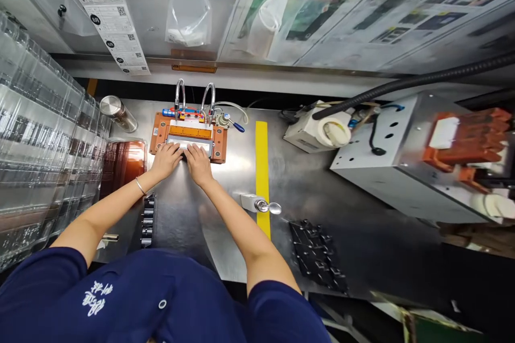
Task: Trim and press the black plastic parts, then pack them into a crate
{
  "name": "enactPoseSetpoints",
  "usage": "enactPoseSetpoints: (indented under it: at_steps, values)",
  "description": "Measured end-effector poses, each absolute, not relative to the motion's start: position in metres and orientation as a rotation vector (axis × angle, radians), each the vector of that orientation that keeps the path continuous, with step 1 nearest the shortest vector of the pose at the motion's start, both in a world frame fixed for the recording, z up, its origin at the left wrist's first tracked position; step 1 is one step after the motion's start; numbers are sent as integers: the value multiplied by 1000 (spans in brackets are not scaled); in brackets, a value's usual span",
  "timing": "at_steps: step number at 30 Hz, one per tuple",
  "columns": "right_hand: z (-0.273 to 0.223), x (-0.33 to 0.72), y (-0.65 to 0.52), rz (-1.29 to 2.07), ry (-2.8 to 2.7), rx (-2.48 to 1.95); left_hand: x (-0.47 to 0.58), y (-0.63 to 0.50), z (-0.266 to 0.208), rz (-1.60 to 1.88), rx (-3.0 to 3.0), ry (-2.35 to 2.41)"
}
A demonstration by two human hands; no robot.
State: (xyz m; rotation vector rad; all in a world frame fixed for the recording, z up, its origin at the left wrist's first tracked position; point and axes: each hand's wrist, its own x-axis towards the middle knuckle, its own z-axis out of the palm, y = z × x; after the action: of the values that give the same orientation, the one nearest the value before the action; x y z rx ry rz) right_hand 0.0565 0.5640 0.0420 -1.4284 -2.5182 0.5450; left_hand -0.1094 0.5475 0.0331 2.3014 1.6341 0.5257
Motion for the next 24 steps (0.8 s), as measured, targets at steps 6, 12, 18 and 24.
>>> enactPoseSetpoints:
  at_steps: [6,12,18,24]
  values:
    - [62,109,616,553,-2412,-1728,-107,593,20,371,2303,1649]
    - [87,149,673,238,-2401,-2399,-91,591,19,323,2279,1656]
    - [85,163,698,106,-2633,-2379,-87,583,16,346,2252,1672]
    - [85,171,745,22,-2895,-2223,-86,583,19,410,2219,1679]
